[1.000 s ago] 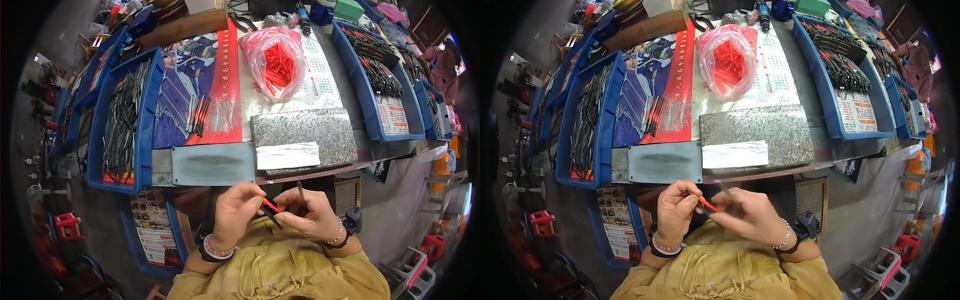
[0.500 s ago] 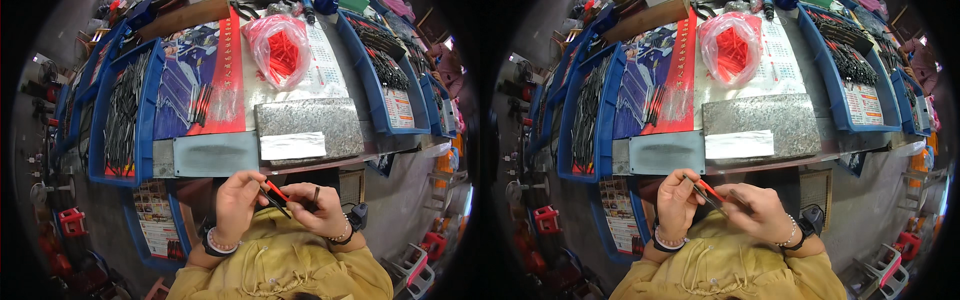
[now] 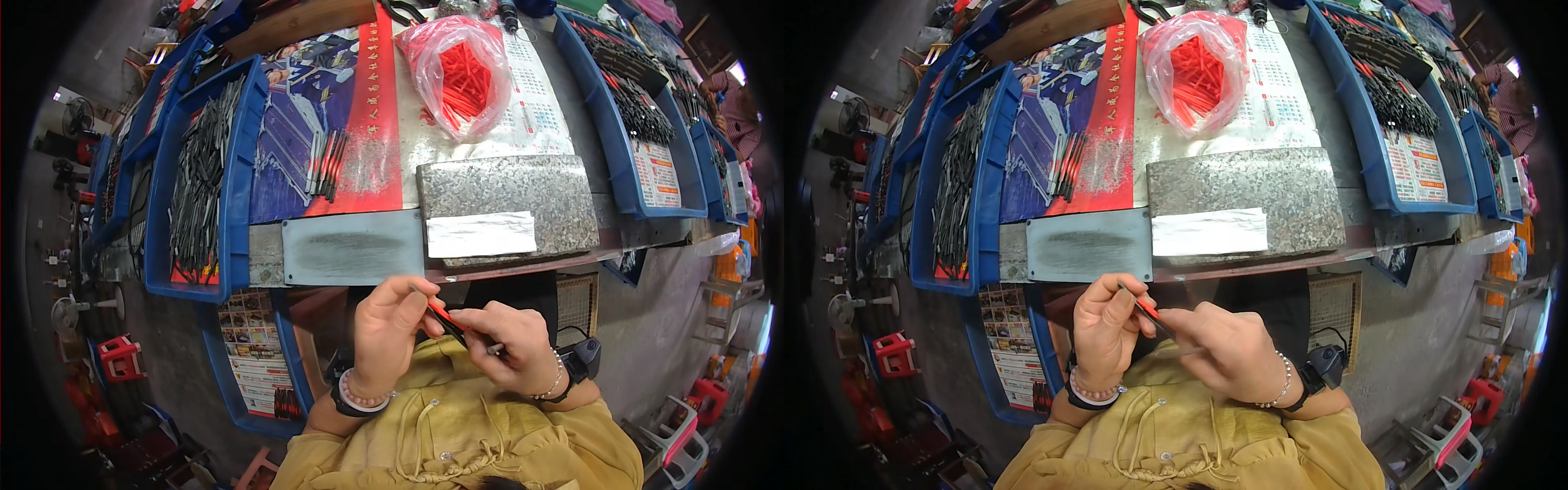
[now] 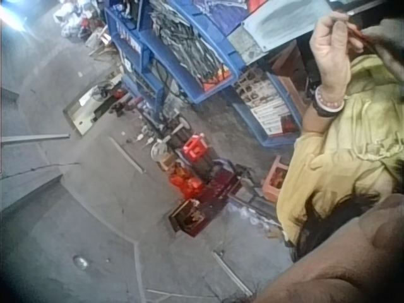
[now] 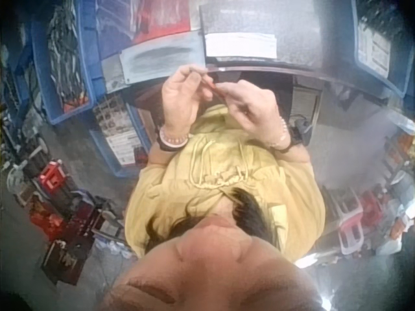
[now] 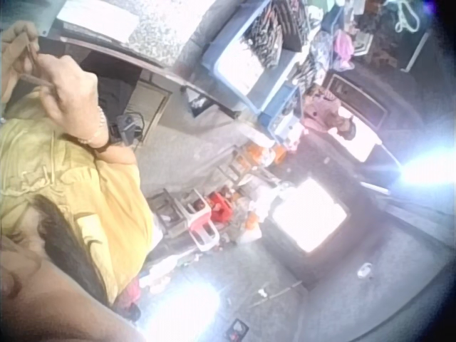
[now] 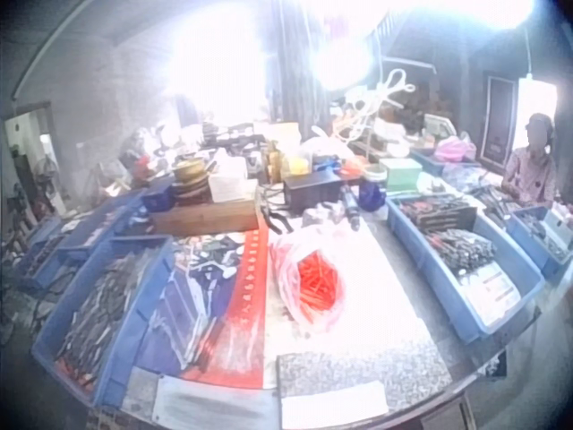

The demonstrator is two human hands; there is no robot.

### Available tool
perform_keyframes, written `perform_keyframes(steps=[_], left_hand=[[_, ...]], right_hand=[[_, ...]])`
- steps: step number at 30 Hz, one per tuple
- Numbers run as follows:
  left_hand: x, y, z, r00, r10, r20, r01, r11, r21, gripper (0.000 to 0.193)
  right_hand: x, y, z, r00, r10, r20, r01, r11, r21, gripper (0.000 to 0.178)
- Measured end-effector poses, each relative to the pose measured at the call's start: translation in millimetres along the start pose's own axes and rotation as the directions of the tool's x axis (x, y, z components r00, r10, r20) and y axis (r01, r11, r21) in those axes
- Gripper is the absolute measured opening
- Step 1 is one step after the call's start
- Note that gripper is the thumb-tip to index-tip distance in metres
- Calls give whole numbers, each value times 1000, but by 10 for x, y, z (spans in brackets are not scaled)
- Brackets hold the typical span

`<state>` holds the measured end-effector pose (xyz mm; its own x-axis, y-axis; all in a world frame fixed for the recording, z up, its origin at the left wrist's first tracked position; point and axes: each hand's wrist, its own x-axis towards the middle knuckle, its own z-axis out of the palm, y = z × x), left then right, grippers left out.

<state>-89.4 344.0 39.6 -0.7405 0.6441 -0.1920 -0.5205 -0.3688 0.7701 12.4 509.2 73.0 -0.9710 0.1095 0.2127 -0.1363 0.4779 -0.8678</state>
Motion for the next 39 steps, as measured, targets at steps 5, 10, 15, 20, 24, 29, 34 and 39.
perform_keyframes(steps=[5,10,15,20,24,29,34,39], left_hand=[[-1,-2,26,1000,27,-1,-27,999,21,19],[0,-11,44,999,34,-34,-33,999,43,19],[-31,-61,41,995,32,-96,-22,994,106,18],[-22,-81,44,996,-42,-80,50,994,100,16],[23,159,-74,963,-262,61,234,928,292,13],[132,286,-153,845,-468,259,217,742,635,21],[178,300,-140,756,-616,223,324,647,690,25],[291,484,-207,918,-379,117,203,701,683,26]], right_hand=[[-7,27,18,996,-83,-45,79,994,-70,44],[-25,99,65,994,-106,-27,104,993,-51,47],[-86,159,166,992,-125,-26,123,990,-73,47],[-136,179,137,974,-224,-20,215,954,-207,48],[-82,218,-98,936,-344,75,351,888,-296,43],[19,241,-356,847,-423,322,529,727,-437,33],[94,264,-429,884,-384,268,462,811,-360,29],[194,363,-519,998,-55,-17,45,937,-346,32]])
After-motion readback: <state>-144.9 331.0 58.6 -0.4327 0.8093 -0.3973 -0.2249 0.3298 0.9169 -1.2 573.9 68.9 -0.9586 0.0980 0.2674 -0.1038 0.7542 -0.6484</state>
